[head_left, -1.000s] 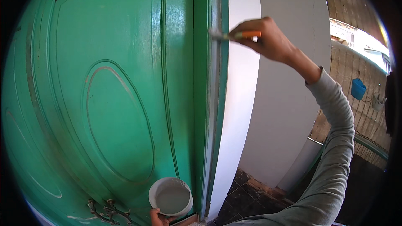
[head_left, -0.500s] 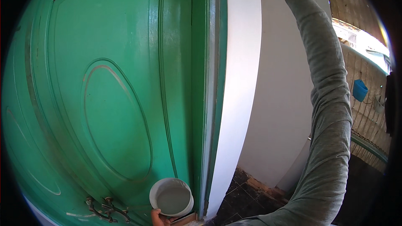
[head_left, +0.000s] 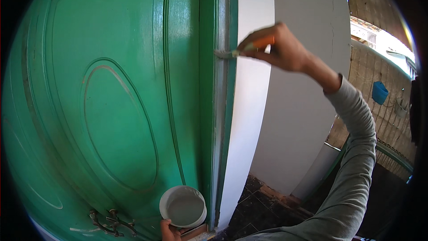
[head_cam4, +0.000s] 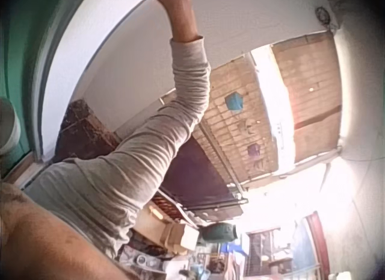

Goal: The person applies white paint to a door frame using a paint brush, dipping the brush into a paint bucket to load it with paint.

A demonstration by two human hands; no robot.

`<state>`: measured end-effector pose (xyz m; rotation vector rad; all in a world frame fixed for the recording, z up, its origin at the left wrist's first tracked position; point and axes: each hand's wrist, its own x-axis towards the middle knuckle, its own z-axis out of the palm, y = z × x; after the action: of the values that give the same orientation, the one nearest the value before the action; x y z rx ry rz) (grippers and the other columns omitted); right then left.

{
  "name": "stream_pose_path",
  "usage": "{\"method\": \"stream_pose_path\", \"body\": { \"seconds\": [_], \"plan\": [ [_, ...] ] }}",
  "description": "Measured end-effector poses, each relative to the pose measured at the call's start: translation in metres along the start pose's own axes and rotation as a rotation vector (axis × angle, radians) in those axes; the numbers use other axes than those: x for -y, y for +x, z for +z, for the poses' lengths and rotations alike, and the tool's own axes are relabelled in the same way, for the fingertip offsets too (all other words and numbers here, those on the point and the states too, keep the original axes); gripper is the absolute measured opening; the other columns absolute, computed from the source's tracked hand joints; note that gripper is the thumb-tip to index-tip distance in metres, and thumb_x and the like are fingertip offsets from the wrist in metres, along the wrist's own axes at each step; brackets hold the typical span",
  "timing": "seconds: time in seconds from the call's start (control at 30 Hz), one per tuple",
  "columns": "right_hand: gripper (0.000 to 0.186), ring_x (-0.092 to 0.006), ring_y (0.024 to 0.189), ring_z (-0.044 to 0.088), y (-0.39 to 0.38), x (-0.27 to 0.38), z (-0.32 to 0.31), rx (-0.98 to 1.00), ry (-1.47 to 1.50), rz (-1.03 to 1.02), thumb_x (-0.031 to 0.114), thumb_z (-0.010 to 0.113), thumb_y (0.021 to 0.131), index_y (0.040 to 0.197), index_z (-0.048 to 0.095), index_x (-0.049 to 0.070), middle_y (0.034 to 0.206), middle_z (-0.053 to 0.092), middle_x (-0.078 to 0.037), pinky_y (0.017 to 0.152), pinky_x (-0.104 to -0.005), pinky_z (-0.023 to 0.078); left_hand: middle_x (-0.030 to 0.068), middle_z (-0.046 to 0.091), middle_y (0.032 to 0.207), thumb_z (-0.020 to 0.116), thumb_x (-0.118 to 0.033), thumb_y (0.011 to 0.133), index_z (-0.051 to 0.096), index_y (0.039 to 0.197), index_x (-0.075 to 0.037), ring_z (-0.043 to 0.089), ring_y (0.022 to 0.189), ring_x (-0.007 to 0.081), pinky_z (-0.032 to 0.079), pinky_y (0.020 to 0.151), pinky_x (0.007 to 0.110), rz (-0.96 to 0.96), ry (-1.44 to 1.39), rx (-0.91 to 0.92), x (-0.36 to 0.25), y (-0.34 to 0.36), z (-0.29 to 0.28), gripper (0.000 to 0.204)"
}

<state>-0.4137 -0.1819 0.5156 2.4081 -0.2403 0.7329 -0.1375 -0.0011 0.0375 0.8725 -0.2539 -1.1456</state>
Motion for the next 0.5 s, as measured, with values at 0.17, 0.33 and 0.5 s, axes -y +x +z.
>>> {"method": "stream_pose_path", "body": {
  "seconds": [0.17,0.33,0.5],
  "plan": [
    [0.016,-0.0159,0.075,0.067,0.062,-0.058,-0.058,-0.178,0.007,0.178,0.01,0.065,0.086,0.1,0.067,0.003,0.093,0.069,-0.01,0.065,-0.0286,0.057,-0.0025,0.048,0.066,0.051,-0.037,0.092,0.052,0.083,-0.012,0.044,0.058,0.0102,0.039,0.052,0.03,-0.028,0.005,-0.043,0.01,0.003,-0.016,0.026],
    [0.013,-0.0153,0.072,0.065,0.116,-0.091,-0.109,-0.499,0.054,0.167,0.009,0.065,0.087,0.092,0.068,-0.003,0.09,0.069,-0.011,0.064,-0.0279,0.056,-0.0013,0.051,0.074,0.049,-0.038,0.091,0.053,0.09,-0.011,0.045,0.06,0.0108,0.038,0.05,0.029,-0.033,-0.019,-0.074,0.012,0.0,-0.021,0.027],
    [0.013,-0.013,0.064,0.062,0.125,-0.074,-0.097,-0.541,-0.315,0.192,0.008,0.062,0.088,0.094,0.069,-0.002,0.082,0.07,-0.009,0.06,-0.0262,0.052,-0.0013,0.055,0.08,0.049,-0.038,0.091,0.054,0.095,-0.011,0.045,0.059,0.0116,0.041,0.051,0.029,-0.059,-0.061,-0.041,0.005,-0.002,-0.02,0.028]
  ]
}}
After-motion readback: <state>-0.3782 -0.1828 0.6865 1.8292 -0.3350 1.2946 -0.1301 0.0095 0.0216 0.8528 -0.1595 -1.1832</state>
